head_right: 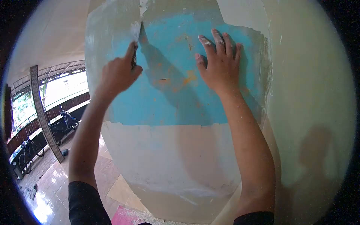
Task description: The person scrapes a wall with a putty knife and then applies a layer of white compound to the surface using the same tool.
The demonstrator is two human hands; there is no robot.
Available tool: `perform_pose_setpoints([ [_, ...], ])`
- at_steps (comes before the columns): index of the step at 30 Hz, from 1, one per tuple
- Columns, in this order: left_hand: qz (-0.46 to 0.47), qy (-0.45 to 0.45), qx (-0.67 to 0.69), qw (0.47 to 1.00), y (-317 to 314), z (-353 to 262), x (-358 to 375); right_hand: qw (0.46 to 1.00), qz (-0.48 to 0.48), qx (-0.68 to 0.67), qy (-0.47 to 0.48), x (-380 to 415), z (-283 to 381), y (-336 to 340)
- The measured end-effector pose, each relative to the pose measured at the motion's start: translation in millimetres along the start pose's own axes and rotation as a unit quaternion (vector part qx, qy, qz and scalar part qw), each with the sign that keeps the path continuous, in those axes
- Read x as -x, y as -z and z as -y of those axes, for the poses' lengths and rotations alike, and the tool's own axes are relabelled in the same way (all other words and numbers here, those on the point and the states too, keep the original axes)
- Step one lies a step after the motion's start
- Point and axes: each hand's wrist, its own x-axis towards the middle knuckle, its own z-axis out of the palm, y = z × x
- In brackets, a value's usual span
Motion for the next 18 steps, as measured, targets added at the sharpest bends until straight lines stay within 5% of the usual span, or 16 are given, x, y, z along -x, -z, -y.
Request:
perform_pose_setpoints([
  [3,0.059,0.035,0.029,0.997,3,-9,12,1.000,0.007,0.004,-0.003,-1,1,2],
  [18,-0.014,0.013,-0.013,1.000,34,12,-86,1.000,-0.003,0.010,0.012,2,-1,-1],
])
